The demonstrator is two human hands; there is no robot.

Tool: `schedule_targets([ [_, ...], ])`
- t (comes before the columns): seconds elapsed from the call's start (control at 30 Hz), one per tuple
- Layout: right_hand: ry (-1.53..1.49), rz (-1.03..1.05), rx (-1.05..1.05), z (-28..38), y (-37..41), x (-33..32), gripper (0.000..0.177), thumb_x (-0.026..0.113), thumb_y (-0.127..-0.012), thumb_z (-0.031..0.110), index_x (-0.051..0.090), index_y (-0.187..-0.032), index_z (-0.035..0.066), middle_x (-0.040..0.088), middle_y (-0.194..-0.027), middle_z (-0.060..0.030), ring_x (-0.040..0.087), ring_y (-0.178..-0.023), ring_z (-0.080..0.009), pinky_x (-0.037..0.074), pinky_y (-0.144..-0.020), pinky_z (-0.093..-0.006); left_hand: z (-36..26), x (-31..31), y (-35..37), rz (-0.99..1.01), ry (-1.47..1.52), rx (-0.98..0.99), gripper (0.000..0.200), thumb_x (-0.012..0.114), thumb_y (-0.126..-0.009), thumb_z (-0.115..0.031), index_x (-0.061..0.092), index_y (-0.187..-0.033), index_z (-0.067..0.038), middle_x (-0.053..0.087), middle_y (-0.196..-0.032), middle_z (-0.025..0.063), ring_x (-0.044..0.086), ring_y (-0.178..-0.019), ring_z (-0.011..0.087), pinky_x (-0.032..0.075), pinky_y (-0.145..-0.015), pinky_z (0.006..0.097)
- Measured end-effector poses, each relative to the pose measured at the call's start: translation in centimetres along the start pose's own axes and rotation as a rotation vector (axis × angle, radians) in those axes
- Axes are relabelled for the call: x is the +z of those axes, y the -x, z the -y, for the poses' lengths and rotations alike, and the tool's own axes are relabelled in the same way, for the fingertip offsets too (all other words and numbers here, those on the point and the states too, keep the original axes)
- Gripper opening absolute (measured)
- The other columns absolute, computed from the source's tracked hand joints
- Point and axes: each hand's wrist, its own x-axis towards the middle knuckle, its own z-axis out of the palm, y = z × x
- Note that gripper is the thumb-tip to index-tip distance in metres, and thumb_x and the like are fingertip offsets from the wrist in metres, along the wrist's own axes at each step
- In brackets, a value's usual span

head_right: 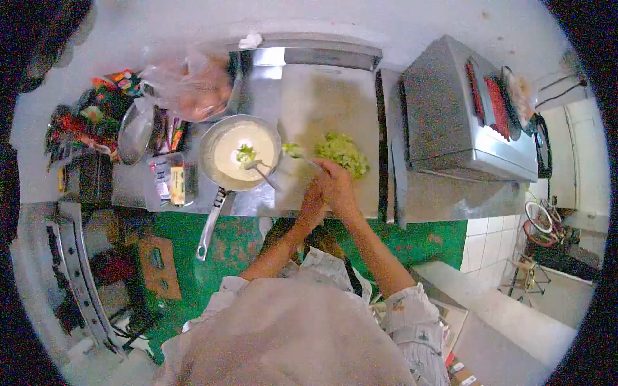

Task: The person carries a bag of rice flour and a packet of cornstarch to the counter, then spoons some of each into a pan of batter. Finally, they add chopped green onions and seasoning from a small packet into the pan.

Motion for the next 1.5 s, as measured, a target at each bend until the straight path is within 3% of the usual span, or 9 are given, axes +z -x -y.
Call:
schedule_targets([
  [0.1,0.217,0.094,-0.014,1.0,-2.8,3.5,0.024,0.047,-0.089,0.007,0.058,-0.109,0.000,0.054,-0.077,-0.0016,0.052,-0.069,-0.0137,0.044,-0.062,-0.0278,3.6,1.6,0.1,0.127,-0.117,-0.079,0.050,0.048,-0.086,-0.012,0.035,-0.133,-0.001,0.047,-0.127,0.0205,0.044,-0.119,0.0347,0.035,-0.100,0.0399],
  [0.17,0.790,0.050,-0.434,0.8,-4.3,5.8,0.028,0.047,-0.085,0.007,0.055,-0.111,0.001,0.059,-0.083,-0.0083,0.058,-0.076,-0.0207,0.047,-0.065,-0.0328,4.8,1.9,0.1,0.205,-0.237,-0.111,0.052,0.050,-0.087,-0.017,0.033,-0.134,-0.002,0.045,-0.129,0.0207,0.042,-0.121,0.0355,0.032,-0.102,0.0405],
  [0.27,1.042,0.206,-0.616,2.4,-5.4,7.4,0.038,0.051,-0.080,0.011,0.051,-0.116,0.002,0.059,-0.099,-0.0170,0.062,-0.081,-0.0303,0.051,-0.068,-0.0376,3.0,1.5,0.0,0.061,-0.170,0.070,0.053,0.048,-0.089,-0.021,0.031,-0.135,-0.002,0.037,-0.135,0.0210,0.033,-0.127,0.0352,0.026,-0.105,0.0399],
  [0.5,1.104,0.070,-0.832,2.3,-5.8,6.1,0.034,0.048,-0.082,0.010,0.052,-0.115,0.003,0.058,-0.094,-0.0141,0.059,-0.081,-0.0274,0.050,-0.067,-0.0393,4.0,1.9,0.1,0.093,-0.151,0.008,0.052,0.045,-0.090,-0.016,0.028,-0.138,-0.001,0.034,-0.140,0.0200,0.030,-0.130,0.0343,0.024,-0.106,0.0403],
  [0.77,0.212,-0.044,0.360,0.9,0.3,-7.4,0.020,0.057,-0.084,0.018,0.065,-0.097,0.005,0.066,-0.085,-0.0154,0.065,-0.080,-0.0214,0.050,-0.070,-0.0327,-1.3,-1.4,-0.5,-0.037,0.046,0.075,0.042,0.043,-0.086,0.001,0.046,-0.128,-0.002,0.047,-0.132,0.0160,0.042,-0.124,0.0302,0.034,-0.103,0.0371],
  [0.8,0.215,-0.061,0.370,-0.2,1.2,-9.2,0.020,0.057,-0.084,0.018,0.065,-0.097,0.005,0.066,-0.085,-0.0154,0.065,-0.080,-0.0214,0.050,-0.070,-0.0327,-2.2,-1.9,-0.7,-0.067,0.034,-0.002,0.043,0.042,-0.086,0.002,0.046,-0.128,-0.003,0.047,-0.132,0.0154,0.043,-0.124,0.0280,0.034,-0.102,0.0361],
  [0.87,0.204,0.006,0.439,-3.5,2.9,-11.3,0.021,0.052,-0.080,0.009,0.066,-0.094,0.003,0.044,-0.060,0.0062,0.036,-0.052,-0.0026,0.024,-0.044,-0.0208,-2.2,-2.3,-1.2,-0.082,0.021,-0.076,0.043,0.041,-0.086,0.003,0.047,-0.128,-0.003,0.048,-0.132,0.0148,0.043,-0.125,0.0257,0.035,-0.102,0.0350],
  [1.07,-0.055,0.267,0.577,-6.3,5.9,-11.3,0.015,0.054,-0.079,0.012,0.064,-0.086,0.004,0.040,-0.055,0.0063,0.032,-0.045,-0.0048,0.022,-0.040,-0.0224,-1.6,-2.2,-2.5,-0.044,0.085,-0.073,0.040,0.042,-0.089,-0.001,0.047,-0.128,-0.004,0.050,-0.130,0.0133,0.047,-0.121,0.0246,0.038,-0.099,0.0339],
  [1.5,-0.371,-0.014,0.561,-7.4,1.9,-7.1,0.016,0.052,-0.082,0.007,0.063,-0.093,0.003,0.042,-0.057,0.0056,0.033,-0.046,-0.0032,0.022,-0.039,-0.0199,-1.0,-1.6,-2.6,-0.022,-0.058,-0.016,0.040,0.042,-0.089,-0.001,0.048,-0.128,-0.006,0.054,-0.123,0.0171,0.053,-0.114,0.0283,0.039,-0.097,0.0341],
])
